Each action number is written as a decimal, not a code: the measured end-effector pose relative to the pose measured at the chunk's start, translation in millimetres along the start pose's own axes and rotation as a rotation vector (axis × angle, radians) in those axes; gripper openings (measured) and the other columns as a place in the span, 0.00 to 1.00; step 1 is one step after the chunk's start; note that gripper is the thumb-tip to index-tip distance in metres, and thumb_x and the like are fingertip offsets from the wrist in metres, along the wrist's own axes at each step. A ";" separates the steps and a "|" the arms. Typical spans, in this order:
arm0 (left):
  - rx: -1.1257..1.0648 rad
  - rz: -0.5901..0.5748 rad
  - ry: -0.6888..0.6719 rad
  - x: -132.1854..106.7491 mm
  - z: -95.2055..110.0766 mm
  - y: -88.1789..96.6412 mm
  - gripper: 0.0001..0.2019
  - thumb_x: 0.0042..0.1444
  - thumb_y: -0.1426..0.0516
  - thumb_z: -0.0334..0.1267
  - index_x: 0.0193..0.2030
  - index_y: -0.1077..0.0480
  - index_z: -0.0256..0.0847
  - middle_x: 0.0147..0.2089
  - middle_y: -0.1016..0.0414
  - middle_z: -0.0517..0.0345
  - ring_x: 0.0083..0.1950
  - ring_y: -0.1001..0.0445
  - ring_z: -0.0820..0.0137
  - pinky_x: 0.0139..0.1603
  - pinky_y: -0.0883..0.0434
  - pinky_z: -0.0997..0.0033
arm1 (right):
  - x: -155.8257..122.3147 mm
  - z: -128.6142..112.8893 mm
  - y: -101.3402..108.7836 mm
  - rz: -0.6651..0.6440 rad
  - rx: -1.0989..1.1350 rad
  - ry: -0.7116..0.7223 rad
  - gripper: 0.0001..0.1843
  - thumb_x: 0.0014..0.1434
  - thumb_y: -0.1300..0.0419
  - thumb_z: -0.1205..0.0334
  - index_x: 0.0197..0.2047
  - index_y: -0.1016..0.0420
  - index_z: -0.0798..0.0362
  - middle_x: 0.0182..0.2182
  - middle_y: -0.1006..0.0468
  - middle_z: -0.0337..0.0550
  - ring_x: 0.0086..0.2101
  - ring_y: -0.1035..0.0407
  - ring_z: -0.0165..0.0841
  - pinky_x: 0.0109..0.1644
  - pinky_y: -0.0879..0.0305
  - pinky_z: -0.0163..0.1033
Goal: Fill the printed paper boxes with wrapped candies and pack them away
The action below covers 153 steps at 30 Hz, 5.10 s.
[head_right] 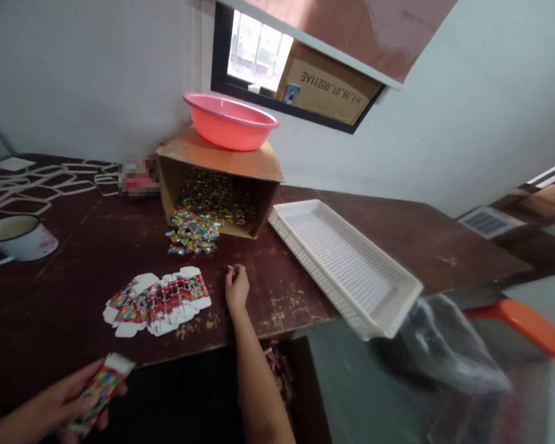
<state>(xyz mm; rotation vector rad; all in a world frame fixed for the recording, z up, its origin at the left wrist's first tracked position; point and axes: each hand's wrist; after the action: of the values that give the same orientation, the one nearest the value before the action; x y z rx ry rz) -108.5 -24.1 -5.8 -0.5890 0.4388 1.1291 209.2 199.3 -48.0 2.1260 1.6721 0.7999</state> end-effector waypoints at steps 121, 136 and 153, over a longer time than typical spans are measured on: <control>0.180 0.288 -0.398 31.7 10.4 -104.4 0.17 0.51 0.36 0.40 0.45 0.37 0.44 0.32 0.25 0.64 0.35 0.25 0.68 0.38 0.30 0.71 | -193.8 -82.2 77.6 -0.712 0.597 -0.228 0.22 0.59 0.38 0.57 0.54 0.36 0.50 0.34 0.25 0.36 0.33 0.32 0.28 0.41 0.35 0.35; 0.327 0.137 -0.215 -5.0 -9.5 -85.7 0.10 0.56 0.41 0.43 0.32 0.22 0.41 0.30 0.21 0.57 0.33 0.27 0.66 0.36 0.32 0.71 | -234.8 -66.0 70.8 -0.963 1.075 -0.829 0.24 0.50 0.31 0.49 0.43 0.25 0.57 0.25 0.26 0.35 0.25 0.31 0.23 0.33 0.30 0.32; -0.580 -0.191 0.207 7.2 -30.0 -98.3 0.29 0.50 0.42 0.31 0.60 0.38 0.46 0.53 0.25 0.51 0.51 0.26 0.60 0.55 0.37 0.58 | -231.4 -87.2 66.3 -0.879 0.601 -0.193 0.16 0.61 0.41 0.50 0.38 0.17 0.53 0.33 0.24 0.42 0.35 0.30 0.30 0.41 0.33 0.36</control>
<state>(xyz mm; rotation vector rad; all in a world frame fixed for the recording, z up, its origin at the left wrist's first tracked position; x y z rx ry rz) -15.5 -68.1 -12.2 -1.2368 0.2183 1.0120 171.8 -48.3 5.4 1.3771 2.6037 -0.1855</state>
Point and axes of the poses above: each hand's wrist, its own x-axis towards the middle knuckle, its own y-axis out of the back of the hand, z = x × y
